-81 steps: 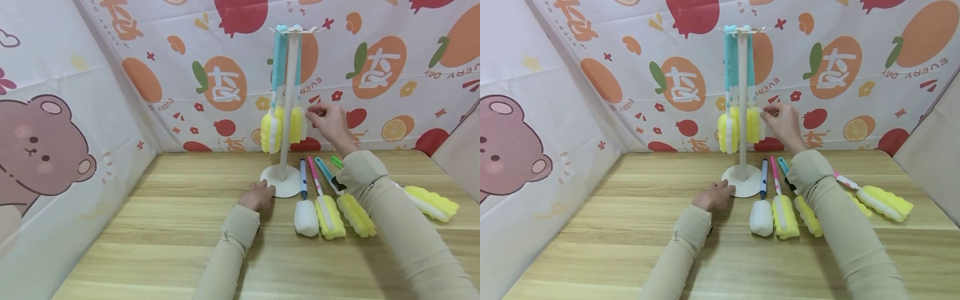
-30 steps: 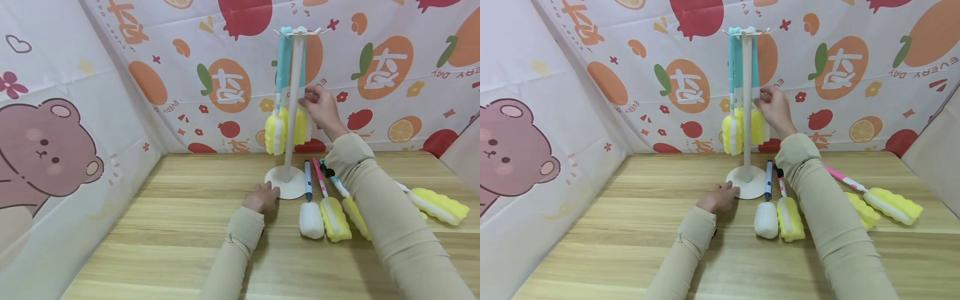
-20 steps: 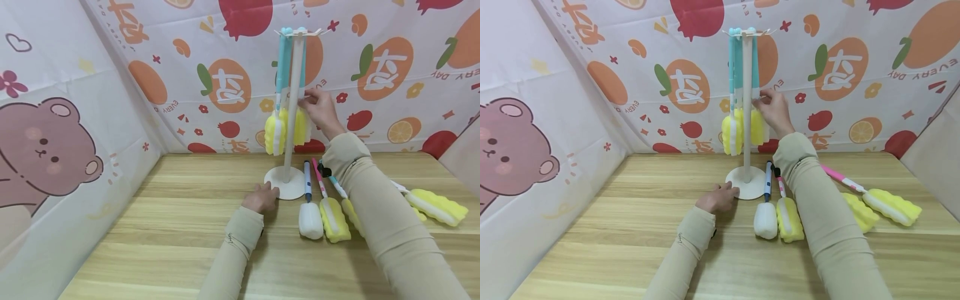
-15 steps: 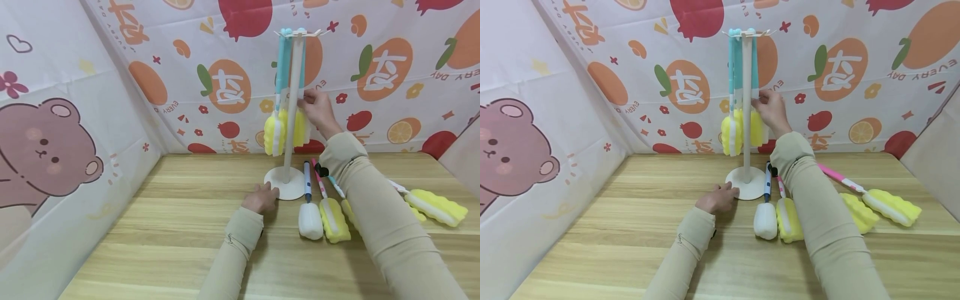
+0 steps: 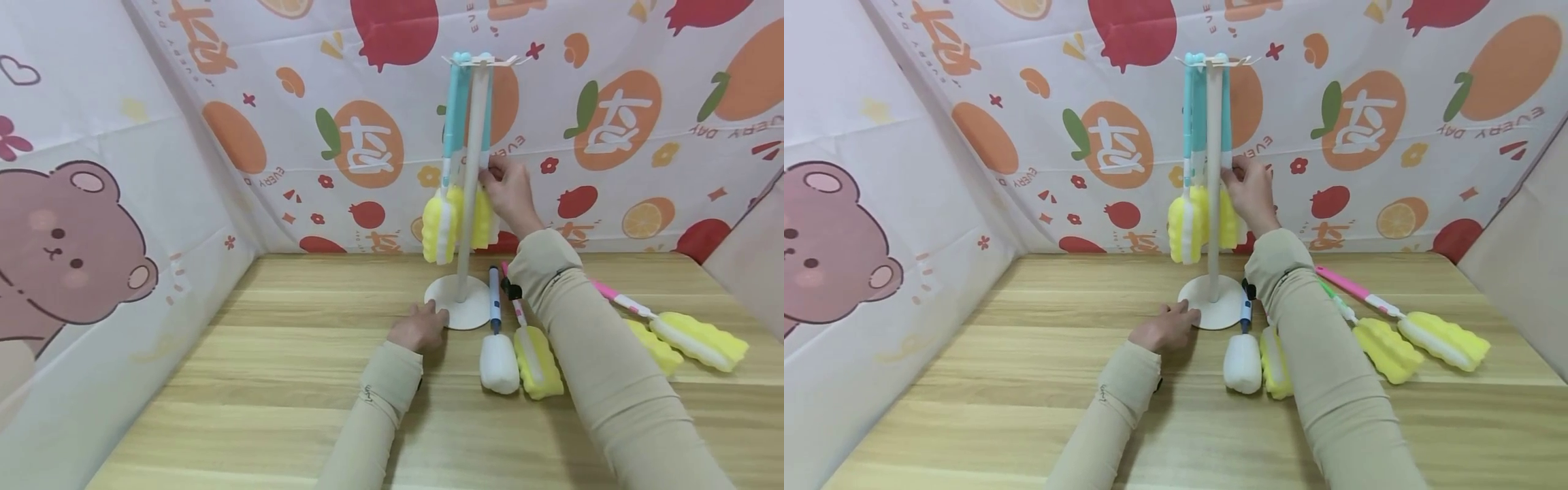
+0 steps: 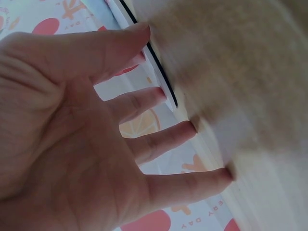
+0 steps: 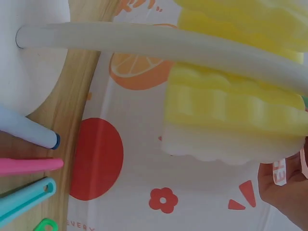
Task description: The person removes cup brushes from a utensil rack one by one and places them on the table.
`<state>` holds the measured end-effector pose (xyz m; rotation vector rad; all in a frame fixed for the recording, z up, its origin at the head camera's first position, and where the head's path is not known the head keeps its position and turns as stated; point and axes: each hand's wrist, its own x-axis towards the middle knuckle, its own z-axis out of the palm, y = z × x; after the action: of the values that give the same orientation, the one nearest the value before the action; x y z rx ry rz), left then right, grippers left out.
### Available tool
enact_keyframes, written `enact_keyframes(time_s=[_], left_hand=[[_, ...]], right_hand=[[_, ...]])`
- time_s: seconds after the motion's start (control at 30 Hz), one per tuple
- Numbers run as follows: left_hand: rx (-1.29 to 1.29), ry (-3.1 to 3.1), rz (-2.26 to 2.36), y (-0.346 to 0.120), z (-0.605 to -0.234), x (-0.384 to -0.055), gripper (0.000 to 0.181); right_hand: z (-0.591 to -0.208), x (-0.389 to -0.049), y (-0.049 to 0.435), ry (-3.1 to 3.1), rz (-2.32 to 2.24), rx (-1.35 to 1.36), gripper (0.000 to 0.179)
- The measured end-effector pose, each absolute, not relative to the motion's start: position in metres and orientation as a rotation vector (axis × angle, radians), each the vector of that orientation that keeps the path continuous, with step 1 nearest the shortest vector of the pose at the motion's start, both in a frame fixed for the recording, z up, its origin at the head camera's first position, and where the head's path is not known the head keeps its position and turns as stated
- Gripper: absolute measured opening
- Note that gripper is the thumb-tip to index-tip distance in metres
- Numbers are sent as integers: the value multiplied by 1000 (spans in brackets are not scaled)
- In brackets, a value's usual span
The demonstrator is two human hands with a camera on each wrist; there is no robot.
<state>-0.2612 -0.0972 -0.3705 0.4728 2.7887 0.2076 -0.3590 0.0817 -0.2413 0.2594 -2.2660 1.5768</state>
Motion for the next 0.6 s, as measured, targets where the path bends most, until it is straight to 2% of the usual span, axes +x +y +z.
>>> enact_keyframes(time_s=[0.3,0.6], left_hand=[[483,2793,235,-102,-371,-262,23],[464,2784,221,-99,-372,-262,25]], right_hand=[[-245,-361,77,-2236,1527,298,30],[-246,-359,79,-2254,1529,289,35]])
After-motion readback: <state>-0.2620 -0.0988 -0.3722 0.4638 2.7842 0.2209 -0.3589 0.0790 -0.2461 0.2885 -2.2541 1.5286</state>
